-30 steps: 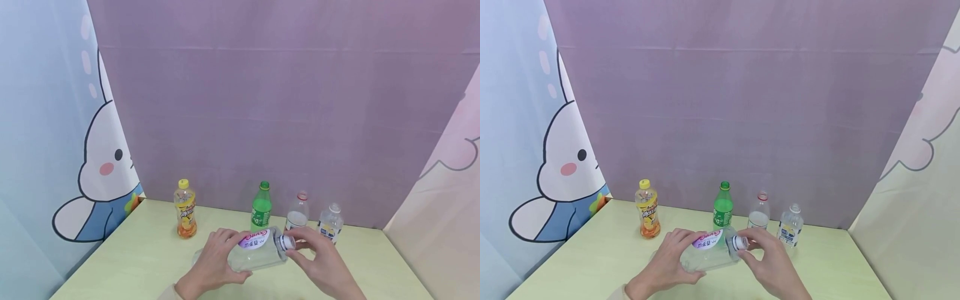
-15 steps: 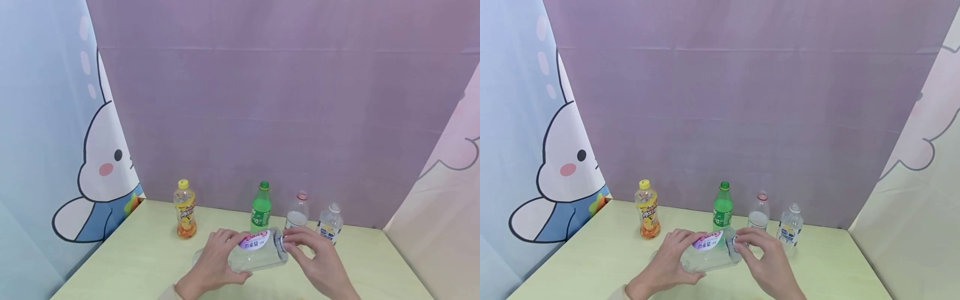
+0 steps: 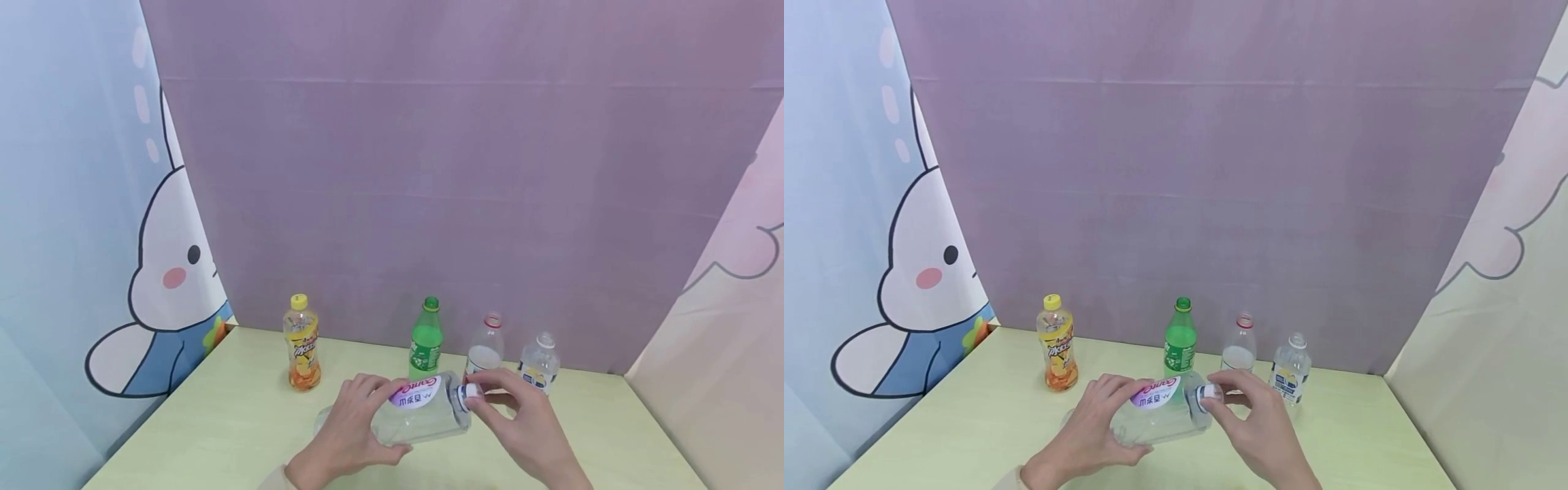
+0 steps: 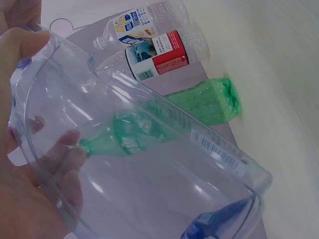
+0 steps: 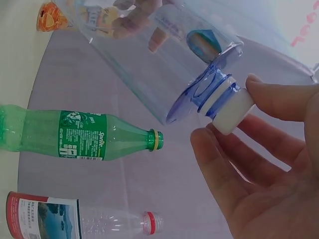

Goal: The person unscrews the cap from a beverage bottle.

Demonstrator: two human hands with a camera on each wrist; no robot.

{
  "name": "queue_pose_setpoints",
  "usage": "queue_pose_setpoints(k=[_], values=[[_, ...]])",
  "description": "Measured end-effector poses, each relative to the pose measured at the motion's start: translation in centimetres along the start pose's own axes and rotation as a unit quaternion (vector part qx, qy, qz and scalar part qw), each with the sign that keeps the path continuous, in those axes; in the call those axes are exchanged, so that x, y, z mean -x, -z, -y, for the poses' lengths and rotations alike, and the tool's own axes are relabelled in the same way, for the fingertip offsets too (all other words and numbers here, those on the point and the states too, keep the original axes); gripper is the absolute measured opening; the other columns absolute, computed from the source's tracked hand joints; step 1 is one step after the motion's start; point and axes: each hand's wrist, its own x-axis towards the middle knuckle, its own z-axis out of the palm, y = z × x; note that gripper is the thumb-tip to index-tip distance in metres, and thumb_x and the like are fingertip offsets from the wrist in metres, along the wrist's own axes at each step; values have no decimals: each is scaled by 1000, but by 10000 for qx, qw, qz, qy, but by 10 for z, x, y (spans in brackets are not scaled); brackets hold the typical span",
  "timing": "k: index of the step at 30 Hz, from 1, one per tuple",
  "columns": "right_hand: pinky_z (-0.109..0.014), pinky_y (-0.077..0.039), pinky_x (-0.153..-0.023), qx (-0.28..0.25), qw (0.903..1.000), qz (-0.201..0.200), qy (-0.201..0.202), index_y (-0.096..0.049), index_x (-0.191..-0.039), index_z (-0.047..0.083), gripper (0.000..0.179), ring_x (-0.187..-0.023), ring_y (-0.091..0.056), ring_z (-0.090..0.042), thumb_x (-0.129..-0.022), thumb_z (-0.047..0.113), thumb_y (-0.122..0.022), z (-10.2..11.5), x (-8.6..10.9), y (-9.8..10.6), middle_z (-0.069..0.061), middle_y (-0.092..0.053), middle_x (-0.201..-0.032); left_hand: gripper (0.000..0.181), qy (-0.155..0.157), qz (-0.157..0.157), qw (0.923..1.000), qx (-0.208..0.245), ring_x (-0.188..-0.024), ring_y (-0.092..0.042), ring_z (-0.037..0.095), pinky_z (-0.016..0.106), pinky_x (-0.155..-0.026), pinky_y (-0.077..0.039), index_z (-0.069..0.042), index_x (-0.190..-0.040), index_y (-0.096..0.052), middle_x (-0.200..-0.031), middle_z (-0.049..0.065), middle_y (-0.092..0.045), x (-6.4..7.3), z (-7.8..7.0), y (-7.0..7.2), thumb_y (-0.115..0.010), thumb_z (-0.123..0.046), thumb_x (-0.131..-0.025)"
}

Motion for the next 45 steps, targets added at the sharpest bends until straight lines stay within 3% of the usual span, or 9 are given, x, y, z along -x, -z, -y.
queue_pose_setpoints(k=[7,14,21,26,32,39,42,45], values=[[-29,-59,-78,72,9993,249,-256,-73,-111,17,26,-92,-67,-9,-87,10,-80,2,-1,5,7,-71,-108,83,-23,-64,10000,-5,-113,-49,11,38,-89,-43,-28,-142,-56,-120,-8,-60,0,0,1,-86,-56,-70],[-28,-59,-78,106,9985,477,-252,-72,-114,17,30,-92,-66,-9,-87,8,-80,2,0,8,10,-69,-108,83,-18,-91,10000,-15,-112,-50,11,38,-88,-43,-29,-142,-56,-119,-8,-60,0,0,2,-87,-54,-69],[-28,-58,-80,244,9968,568,506,-72,-115,13,40,-98,-65,-9,-81,-7,-79,-1,1,7,4,-69,-115,83,10,-78,10000,-54,-112,-50,11,38,-89,-43,-29,-142,-56,-119,-8,-60,0,0,1,-87,-54,-69],[-27,-57,-82,435,9961,482,599,-73,-113,17,36,-106,-61,-9,-83,-2,-80,2,2,5,1,-69,-118,82,92,6,10000,-30,-112,-49,12,38,-88,-43,-29,-143,-56,-119,-8,-60,-1,1,0,-86,-55,-70],[-26,-55,-85,772,9955,226,492,-75,-106,26,30,-107,-63,-10,-85,5,-80,6,3,2,9,-70,-117,82,93,31,9999,-22,-112,-50,12,38,-88,-43,-27,-142,-56,-119,-8,-60,-1,2,0,-86,-55,-71],[-12,-47,-92,697,9942,-207,796,-78,-97,21,32,-103,-68,-11,-78,-4,-83,3,2,-4,9,-73,-108,82,88,64,9999,22,-113,-49,12,38,-88,-43,-29,-143,-56,-120,-8,-59,0,1,-1,-86,-54,-71],[-14,-49,-90,575,9950,-198,798,-78,-100,18,33,-100,-68,-10,-78,-5,-82,2,1,-5,6,-73,-108,82,86,56,9999,40,-113,-49,12,38,-88,-43,-29,-143,-55,-120,-8,-59,0,1,-1,-87,-53,-71],[-20,-54,-87,460,9973,-123,558,-76,-106,16,33,-96,-67,-9,-80,-3,-81,2,1,-3,6,-72,-109,83,74,19,10000,23,-113,-49,12,37,-88,-43,-29,-143,-55,-120,-9,-59,0,1,-2,-87,-53,-70]])
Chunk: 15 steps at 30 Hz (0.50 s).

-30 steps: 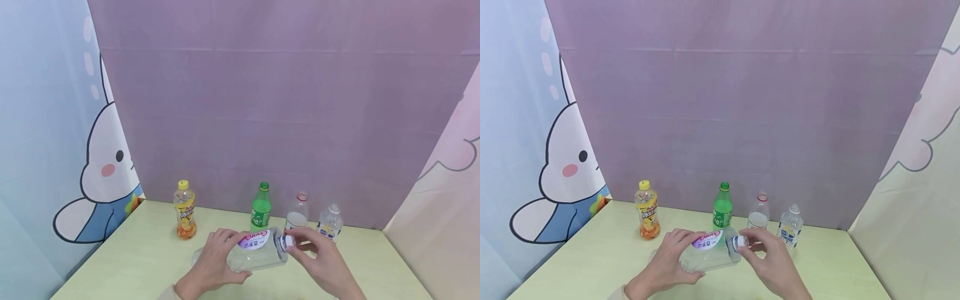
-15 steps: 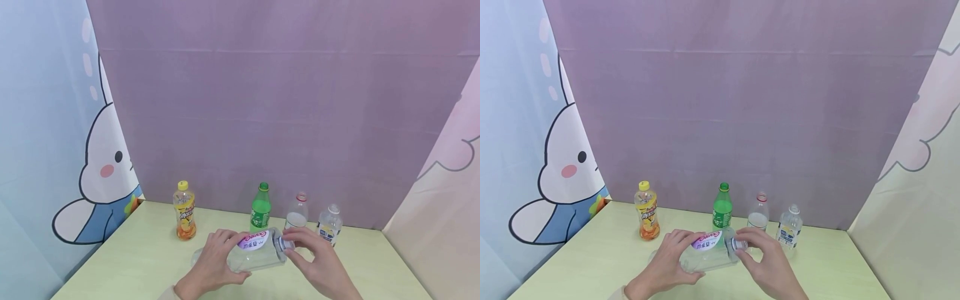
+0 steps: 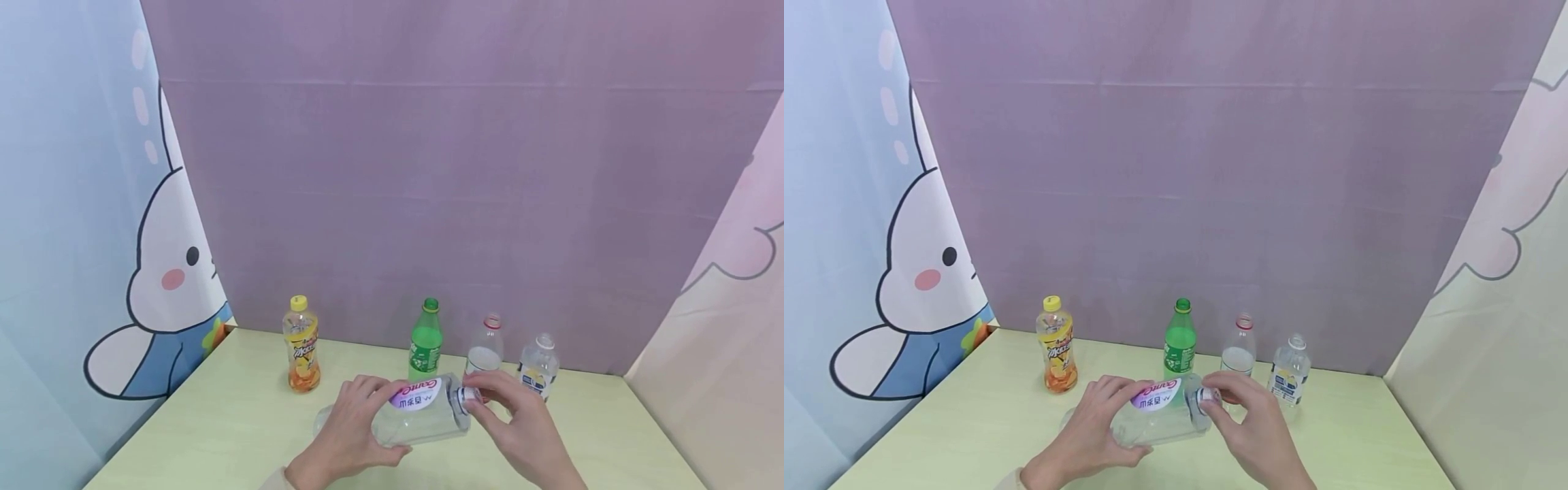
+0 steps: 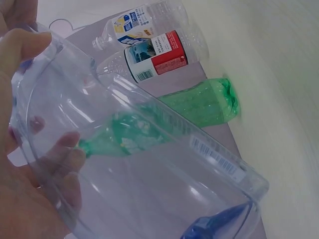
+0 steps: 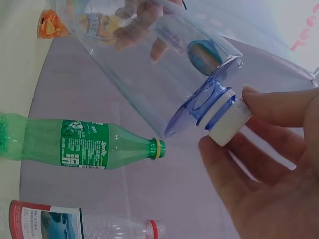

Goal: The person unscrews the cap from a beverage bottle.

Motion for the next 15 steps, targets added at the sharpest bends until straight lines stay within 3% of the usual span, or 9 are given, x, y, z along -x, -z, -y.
queue_pose_setpoints(k=[4,8,12,15], values=[[-30,-58,-83,-41,9983,190,-555,-73,-111,18,31,-93,-67,-7,-85,3,-80,1,0,3,10,-69,-109,83,-25,-48,10000,-17,-113,-49,11,37,-88,-43,-29,-143,-56,-120,-9,-59,0,1,0,-87,-54,-70],[-32,-58,-81,-21,9946,398,-954,-73,-113,15,29,-92,-65,-6,-86,8,-80,3,-1,6,13,-67,-107,83,-38,-93,9999,6,-113,-49,11,37,-88,-43,-28,-143,-56,-120,-9,-59,0,1,0,-86,-55,-70],[-30,-58,-79,-3,9937,489,-1009,-73,-114,13,29,-90,-63,-6,-86,8,-80,3,-1,8,15,-67,-105,83,-69,-177,9998,2,-112,-49,10,36,-87,-42,-28,-142,-57,-120,-9,-59,1,1,0,-87,-53,-69],[-28,-58,-77,3,9953,526,-814,-72,-115,13,32,-90,-63,-6,-85,5,-80,1,-1,9,15,-68,-105,83,-81,-197,9998,6,-112,-49,10,36,-87,-42,-28,-142,-57,-119,-9,-59,1,1,1,-88,-52,-68]])
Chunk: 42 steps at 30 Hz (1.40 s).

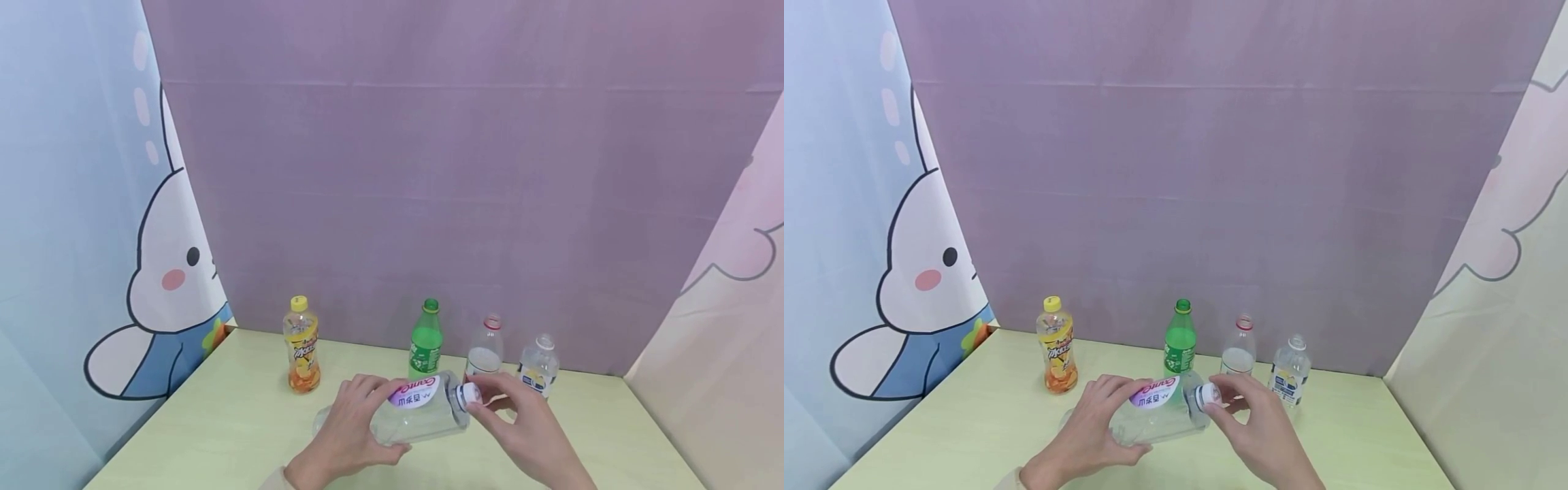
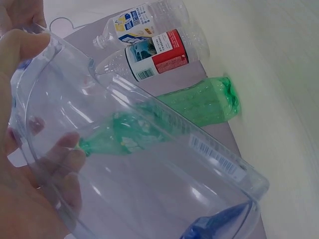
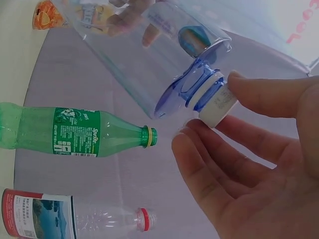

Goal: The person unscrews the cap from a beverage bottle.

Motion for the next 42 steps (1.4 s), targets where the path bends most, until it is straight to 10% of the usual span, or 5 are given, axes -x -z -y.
queue_pose_setpoints(k=[20,30,42], values=[[-27,-58,-76,207,9953,-245,911,-76,-106,14,29,-100,-64,-8,-82,-3,-79,0,1,-5,2,-71,-112,83,16,114,9999,11,-112,-50,12,36,-87,-42,-27,-142,-57,-119,-8,-59,0,-1,-1,-87,-54,-69],[-22,-54,-82,156,9954,-608,722,-77,-91,23,28,-98,-67,-9,-81,-3,-81,0,1,-9,12,-72,-105,83,23,198,9998,-16,-113,-49,12,36,-87,-42,-29,-143,-55,-121,-8,-59,0,-2,-2,-86,-55,-71],[-31,-59,-78,-261,9988,-295,289,-73,-113,13,33,-92,-66,-8,-83,2,-82,-2,0,-4,8,-71,-108,82,144,201,9996,110,-114,-50,12,37,-88,-43,-26,-143,-56,-123,-8,-59,0,-2,0,-86,-53,-71]])
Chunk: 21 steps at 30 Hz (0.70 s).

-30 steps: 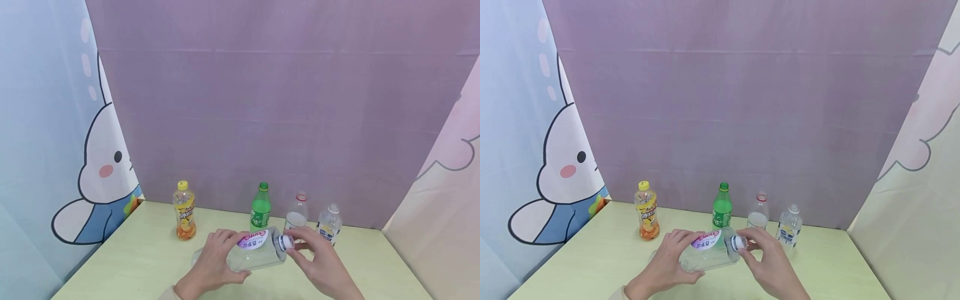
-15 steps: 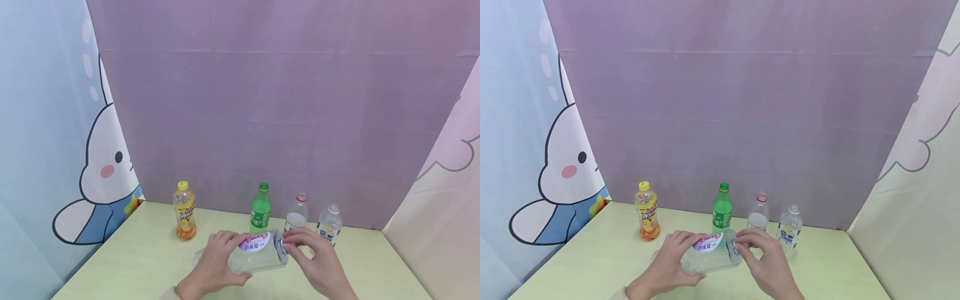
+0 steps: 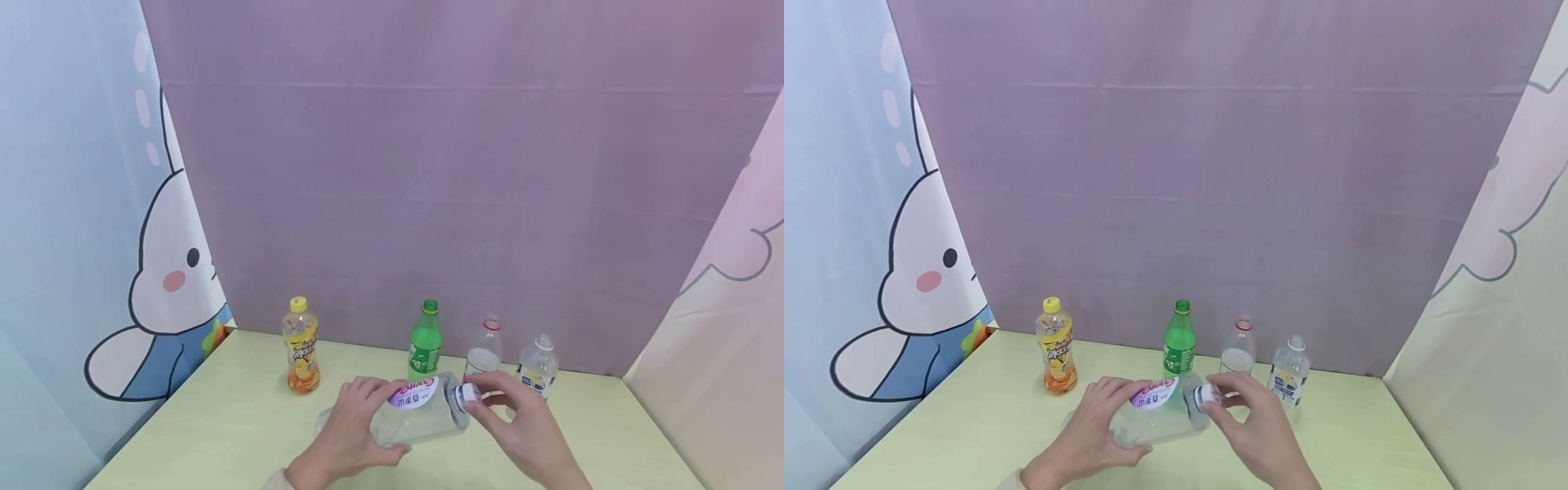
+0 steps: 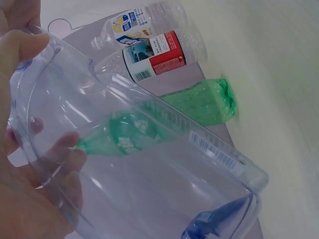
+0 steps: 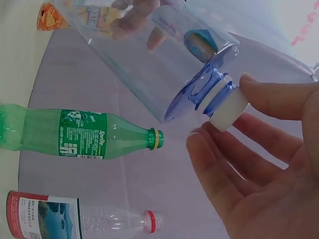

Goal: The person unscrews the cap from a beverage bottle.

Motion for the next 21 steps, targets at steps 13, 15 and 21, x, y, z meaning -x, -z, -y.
queue_pose_setpoints(k=[13,15,21], values=[[-29,-59,-76,89,9981,237,555,-70,-119,11,46,-94,-67,-10,-79,-9,-79,-5,1,1,6,-69,-109,82,30,-4,10000,5,-114,-50,12,37,-87,-42,-26,-143,-57,-122,-8,-60,-1,2,1,-86,-54,-72],[-29,-59,-75,95,9978,233,618,-70,-119,11,45,-95,-67,-10,-80,-8,-80,-4,1,0,4,-69,-111,81,11,-21,10000,-4,-113,-50,12,37,-87,-42,-26,-142,-57,-122,-8,-60,-1,2,1,-86,-54,-71],[-26,-58,-78,134,9968,131,779,-72,-116,9,41,-101,-65,-10,-79,-6,-82,-1,2,-4,-2,-70,-117,83,-39,-69,10000,-60,-113,-50,11,37,-87,-42,-27,-142,-57,-121,-9,-60,0,3,0,-87,-53,-70]])
